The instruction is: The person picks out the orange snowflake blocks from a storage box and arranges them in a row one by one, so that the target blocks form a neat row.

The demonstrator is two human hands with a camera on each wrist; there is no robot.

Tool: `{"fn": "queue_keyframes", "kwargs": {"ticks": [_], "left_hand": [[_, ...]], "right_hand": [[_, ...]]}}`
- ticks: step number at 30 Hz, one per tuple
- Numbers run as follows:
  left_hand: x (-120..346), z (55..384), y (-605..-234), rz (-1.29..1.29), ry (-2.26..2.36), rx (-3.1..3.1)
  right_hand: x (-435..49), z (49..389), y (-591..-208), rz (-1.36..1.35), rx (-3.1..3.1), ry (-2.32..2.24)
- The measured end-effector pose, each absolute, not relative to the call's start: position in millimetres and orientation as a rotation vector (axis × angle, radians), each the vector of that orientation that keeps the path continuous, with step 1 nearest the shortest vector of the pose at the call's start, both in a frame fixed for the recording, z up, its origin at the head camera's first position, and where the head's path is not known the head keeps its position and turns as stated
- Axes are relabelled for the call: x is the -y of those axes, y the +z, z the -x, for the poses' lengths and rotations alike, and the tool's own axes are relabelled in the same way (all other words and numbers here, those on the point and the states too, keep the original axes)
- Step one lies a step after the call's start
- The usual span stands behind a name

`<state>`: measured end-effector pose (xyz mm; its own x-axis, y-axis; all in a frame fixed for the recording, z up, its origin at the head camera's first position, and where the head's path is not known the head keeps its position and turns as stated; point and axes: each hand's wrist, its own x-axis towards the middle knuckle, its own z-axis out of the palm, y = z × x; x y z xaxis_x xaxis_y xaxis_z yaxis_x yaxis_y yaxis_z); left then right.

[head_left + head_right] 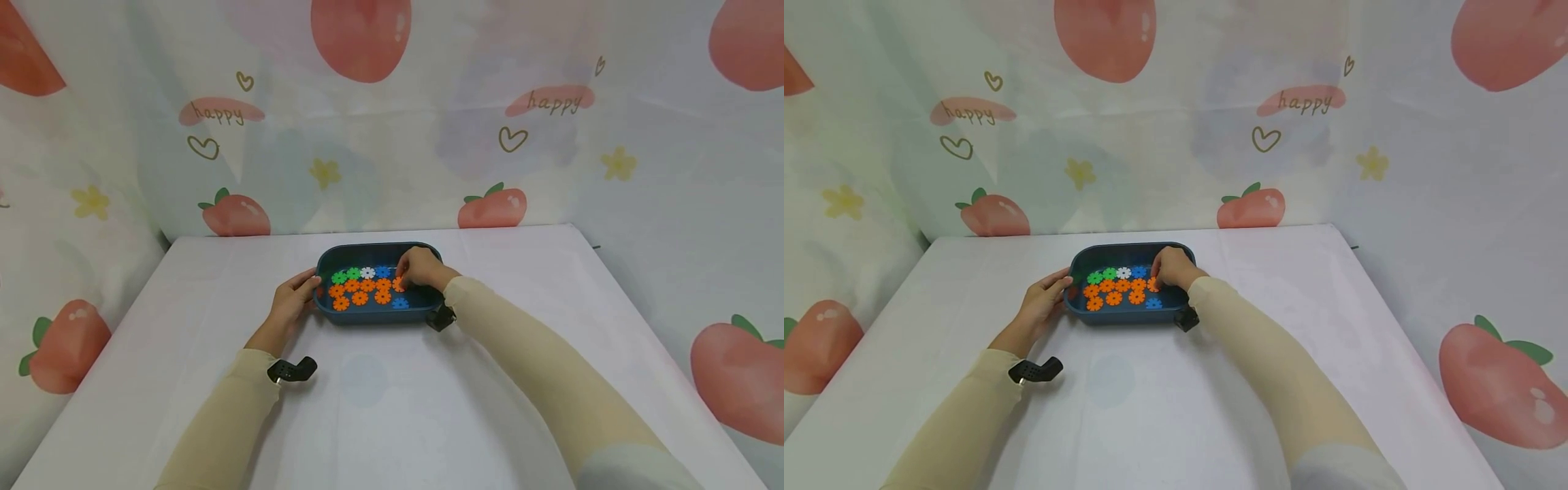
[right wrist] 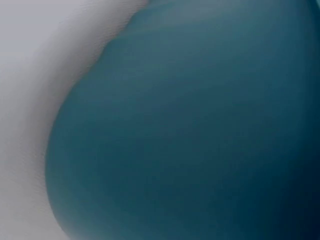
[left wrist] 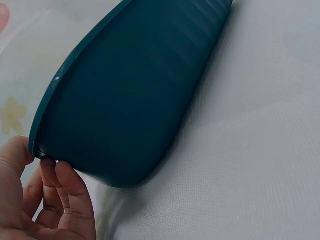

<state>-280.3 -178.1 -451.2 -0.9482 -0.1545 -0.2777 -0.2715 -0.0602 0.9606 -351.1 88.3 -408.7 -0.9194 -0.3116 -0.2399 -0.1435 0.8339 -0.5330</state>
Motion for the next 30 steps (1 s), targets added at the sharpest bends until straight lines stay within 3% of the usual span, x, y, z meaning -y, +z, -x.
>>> {"fn": "queue_keyframes", "kwargs": {"ticks": [30], "left_hand": [[176.5,279.0,-445.2,0.561,2.146,-2.060]], "right_hand": [[-124.7,344.6,-371.6,0.498,-2.454,-0.929]]}}
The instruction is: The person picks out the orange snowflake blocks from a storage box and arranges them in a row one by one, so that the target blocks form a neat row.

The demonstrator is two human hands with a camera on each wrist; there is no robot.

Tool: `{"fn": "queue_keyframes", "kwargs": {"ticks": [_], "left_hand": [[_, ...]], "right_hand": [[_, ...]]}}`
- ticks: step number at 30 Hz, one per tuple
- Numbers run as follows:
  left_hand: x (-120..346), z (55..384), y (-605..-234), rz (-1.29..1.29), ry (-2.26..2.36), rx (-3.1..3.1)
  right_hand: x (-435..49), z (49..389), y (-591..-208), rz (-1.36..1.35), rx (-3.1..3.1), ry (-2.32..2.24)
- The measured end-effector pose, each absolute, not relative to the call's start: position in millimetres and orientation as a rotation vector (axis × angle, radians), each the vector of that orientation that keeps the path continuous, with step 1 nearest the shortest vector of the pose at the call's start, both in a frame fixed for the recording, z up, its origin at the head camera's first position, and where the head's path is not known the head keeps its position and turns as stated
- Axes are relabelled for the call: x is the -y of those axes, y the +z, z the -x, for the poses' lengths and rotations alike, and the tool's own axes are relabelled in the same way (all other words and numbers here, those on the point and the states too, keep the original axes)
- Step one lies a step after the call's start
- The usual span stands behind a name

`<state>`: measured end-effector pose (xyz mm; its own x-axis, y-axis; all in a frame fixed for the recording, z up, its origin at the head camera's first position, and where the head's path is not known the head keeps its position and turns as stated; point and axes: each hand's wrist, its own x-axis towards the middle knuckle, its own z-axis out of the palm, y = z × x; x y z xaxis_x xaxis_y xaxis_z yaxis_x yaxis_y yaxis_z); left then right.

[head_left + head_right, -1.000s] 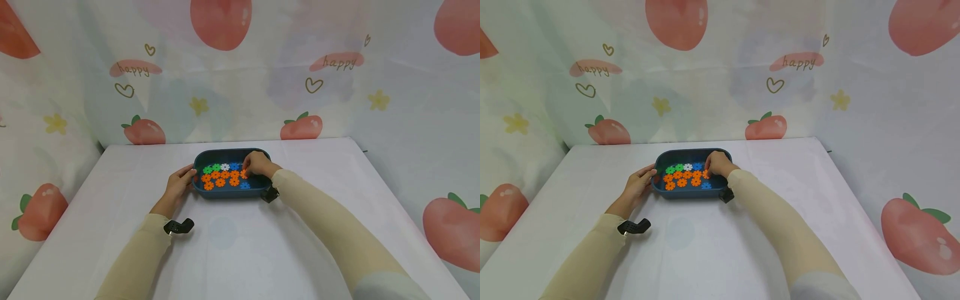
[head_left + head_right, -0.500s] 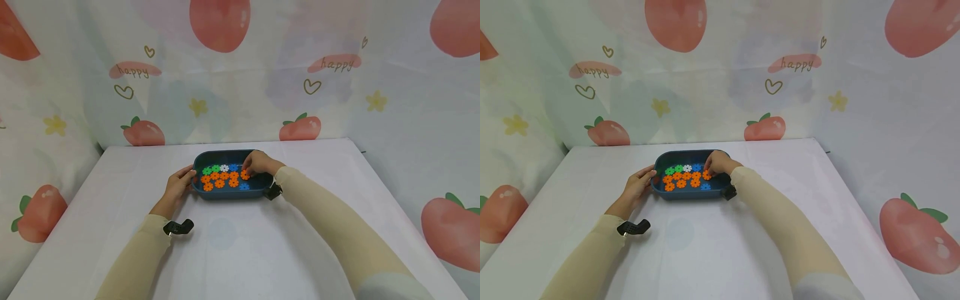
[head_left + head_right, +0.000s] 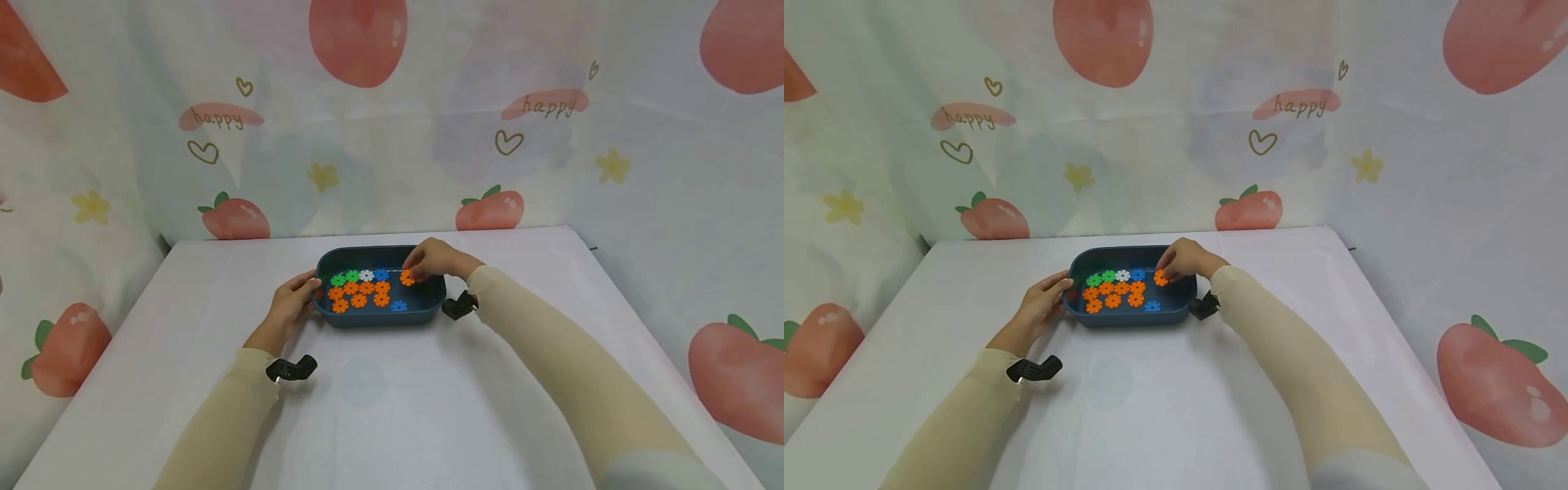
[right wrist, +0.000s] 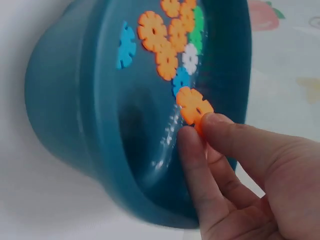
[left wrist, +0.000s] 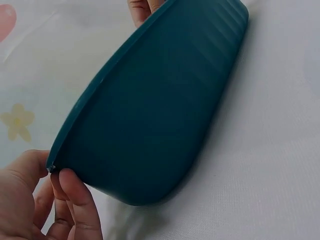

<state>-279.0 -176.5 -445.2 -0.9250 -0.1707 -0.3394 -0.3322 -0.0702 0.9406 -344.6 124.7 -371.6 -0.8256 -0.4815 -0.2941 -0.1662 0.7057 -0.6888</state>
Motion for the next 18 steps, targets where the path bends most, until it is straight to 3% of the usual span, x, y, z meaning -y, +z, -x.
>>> {"fn": "queue_keyframes", "kwargs": {"ticks": [18], "left_hand": [[177.2,279.2,-444.0,0.560,2.149,-2.019]], "right_hand": [[-161.1,350.3,-351.5,0.493,-2.426,-0.964]]}}
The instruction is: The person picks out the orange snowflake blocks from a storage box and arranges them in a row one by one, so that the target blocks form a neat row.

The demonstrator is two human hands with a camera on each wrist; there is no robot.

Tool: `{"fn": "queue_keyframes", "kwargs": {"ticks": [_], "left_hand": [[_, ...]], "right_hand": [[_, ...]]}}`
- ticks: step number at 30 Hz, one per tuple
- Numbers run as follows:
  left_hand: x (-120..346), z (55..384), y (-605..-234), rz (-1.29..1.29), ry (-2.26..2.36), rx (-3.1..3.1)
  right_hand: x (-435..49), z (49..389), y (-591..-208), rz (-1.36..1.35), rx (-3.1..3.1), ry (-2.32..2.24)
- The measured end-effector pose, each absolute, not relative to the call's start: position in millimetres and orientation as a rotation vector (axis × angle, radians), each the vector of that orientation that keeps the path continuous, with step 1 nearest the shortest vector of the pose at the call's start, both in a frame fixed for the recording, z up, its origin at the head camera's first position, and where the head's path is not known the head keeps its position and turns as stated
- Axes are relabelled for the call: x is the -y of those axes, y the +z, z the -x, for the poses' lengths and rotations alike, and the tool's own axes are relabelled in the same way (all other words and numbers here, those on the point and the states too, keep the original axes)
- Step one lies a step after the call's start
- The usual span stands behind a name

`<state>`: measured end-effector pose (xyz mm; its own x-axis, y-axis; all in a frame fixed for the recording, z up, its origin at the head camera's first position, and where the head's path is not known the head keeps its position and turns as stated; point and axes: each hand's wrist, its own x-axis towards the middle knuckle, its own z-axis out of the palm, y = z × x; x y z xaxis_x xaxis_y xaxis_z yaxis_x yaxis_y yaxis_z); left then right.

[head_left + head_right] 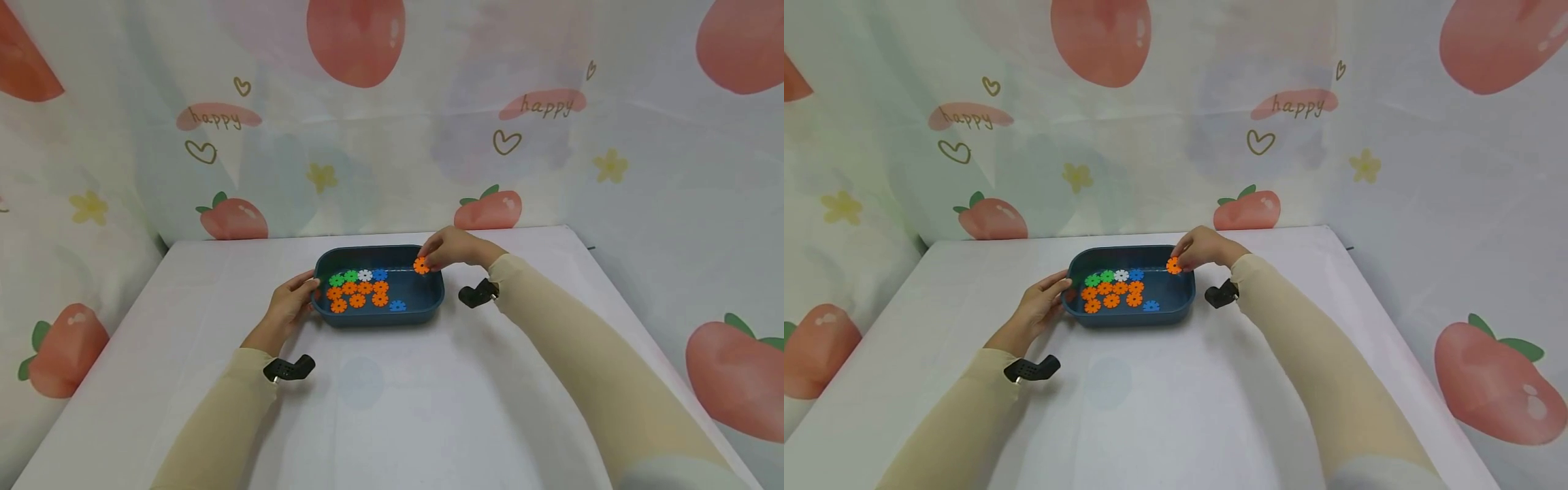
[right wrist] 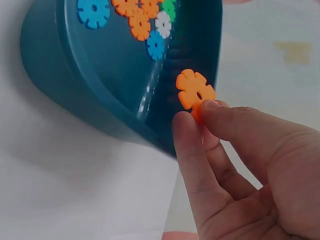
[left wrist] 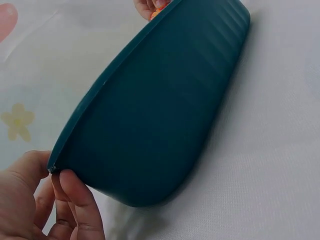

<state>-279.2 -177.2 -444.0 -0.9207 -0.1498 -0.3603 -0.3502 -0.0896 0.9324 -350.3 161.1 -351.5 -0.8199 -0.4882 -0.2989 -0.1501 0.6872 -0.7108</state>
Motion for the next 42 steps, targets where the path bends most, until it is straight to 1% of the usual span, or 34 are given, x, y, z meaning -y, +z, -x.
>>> {"fn": "queue_keyframes", "kwargs": {"ticks": [18,30,42], "left_hand": [[174.9,280.4,-442.9,0.612,2.136,-2.004],[174.4,278.9,-444.0,0.623,2.158,-1.978],[174.8,278.6,-444.8,0.638,2.142,-1.977]], "right_hand": [[-202.8,361.0,-350.7,0.374,-2.385,-1.108],[-221.1,359.2,-363.3,0.222,-2.378,-1.134],[-238.8,360.7,-383.8,0.094,-2.356,-1.175]]}}
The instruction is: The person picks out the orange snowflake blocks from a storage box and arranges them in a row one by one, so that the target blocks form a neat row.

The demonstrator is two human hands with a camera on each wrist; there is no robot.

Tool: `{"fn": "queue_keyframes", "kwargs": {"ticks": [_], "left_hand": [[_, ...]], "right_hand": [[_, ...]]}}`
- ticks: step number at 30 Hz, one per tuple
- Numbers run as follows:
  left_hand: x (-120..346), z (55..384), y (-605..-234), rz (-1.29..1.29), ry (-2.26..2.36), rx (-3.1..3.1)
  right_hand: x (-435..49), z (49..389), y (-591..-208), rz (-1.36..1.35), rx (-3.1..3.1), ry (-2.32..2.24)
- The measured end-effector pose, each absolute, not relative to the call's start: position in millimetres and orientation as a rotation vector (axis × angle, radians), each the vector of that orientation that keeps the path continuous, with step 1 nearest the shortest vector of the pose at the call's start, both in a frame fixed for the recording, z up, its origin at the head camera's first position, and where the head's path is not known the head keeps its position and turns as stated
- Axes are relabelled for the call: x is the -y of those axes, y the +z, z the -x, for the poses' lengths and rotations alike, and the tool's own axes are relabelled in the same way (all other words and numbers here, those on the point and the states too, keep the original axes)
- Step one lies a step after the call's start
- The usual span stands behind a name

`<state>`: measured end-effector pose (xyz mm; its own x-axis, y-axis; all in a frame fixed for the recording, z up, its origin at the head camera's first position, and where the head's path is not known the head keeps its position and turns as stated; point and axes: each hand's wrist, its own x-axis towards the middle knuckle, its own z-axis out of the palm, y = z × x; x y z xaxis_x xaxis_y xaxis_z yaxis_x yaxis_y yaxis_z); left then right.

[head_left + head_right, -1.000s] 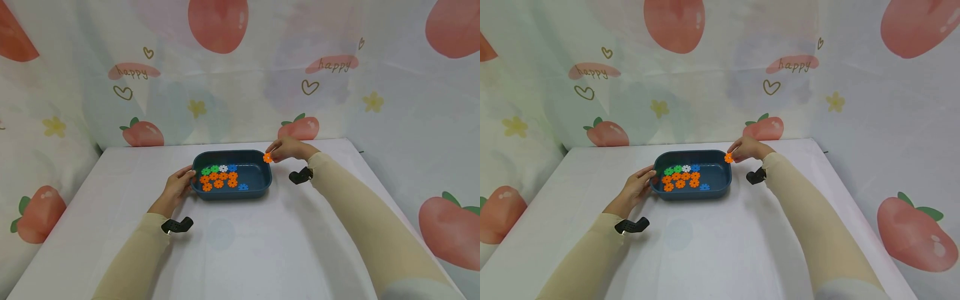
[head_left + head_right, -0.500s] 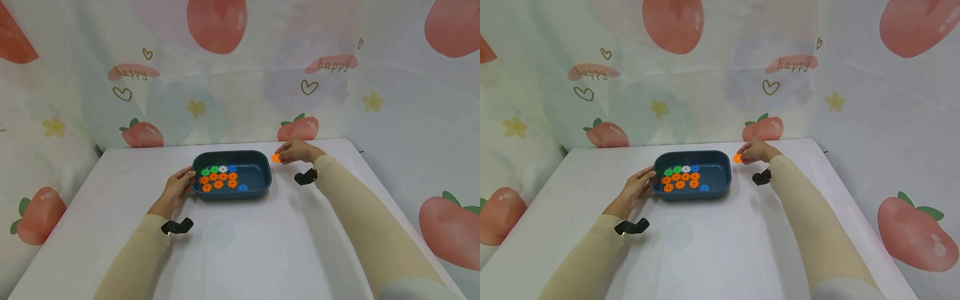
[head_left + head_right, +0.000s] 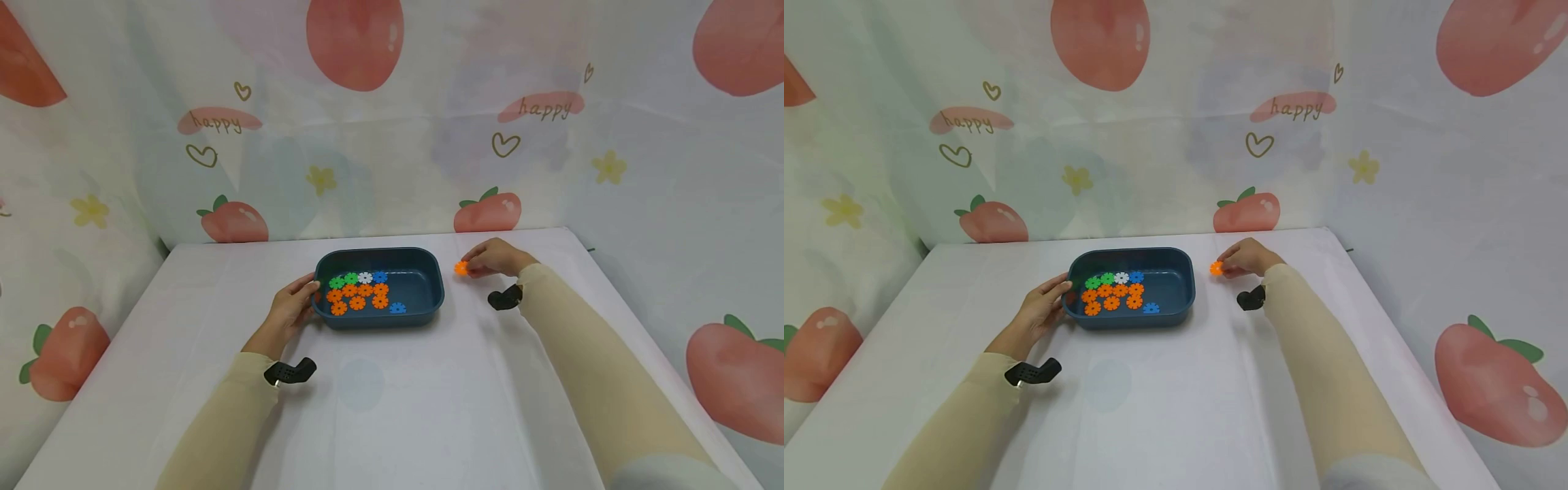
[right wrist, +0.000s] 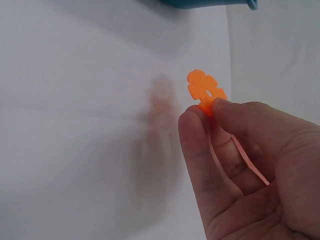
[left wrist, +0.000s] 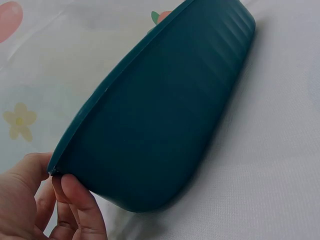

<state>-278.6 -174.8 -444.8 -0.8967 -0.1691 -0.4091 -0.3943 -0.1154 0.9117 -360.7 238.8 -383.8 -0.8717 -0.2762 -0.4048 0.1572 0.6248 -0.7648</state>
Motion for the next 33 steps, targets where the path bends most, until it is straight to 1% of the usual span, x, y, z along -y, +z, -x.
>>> {"fn": "queue_keyframes", "kwargs": {"ticks": [7,15,25,33], "left_hand": [[175.8,278.5,-446.5,0.623,2.162,-1.952],[176.0,277.9,-448.1,0.607,2.179,-1.948],[177.1,277.4,-446.9,0.601,2.177,-1.962],[176.5,279.4,-445.9,0.606,2.156,-1.971]], "right_hand": [[-243.3,355.4,-393.7,0.076,-2.405,-1.105],[-241.1,353.9,-402.4,-0.003,-2.424,-1.135],[-237.8,358.6,-410.9,-0.083,-2.457,-1.105],[-237.8,367.3,-413.8,-0.085,-2.501,-1.050]]}}
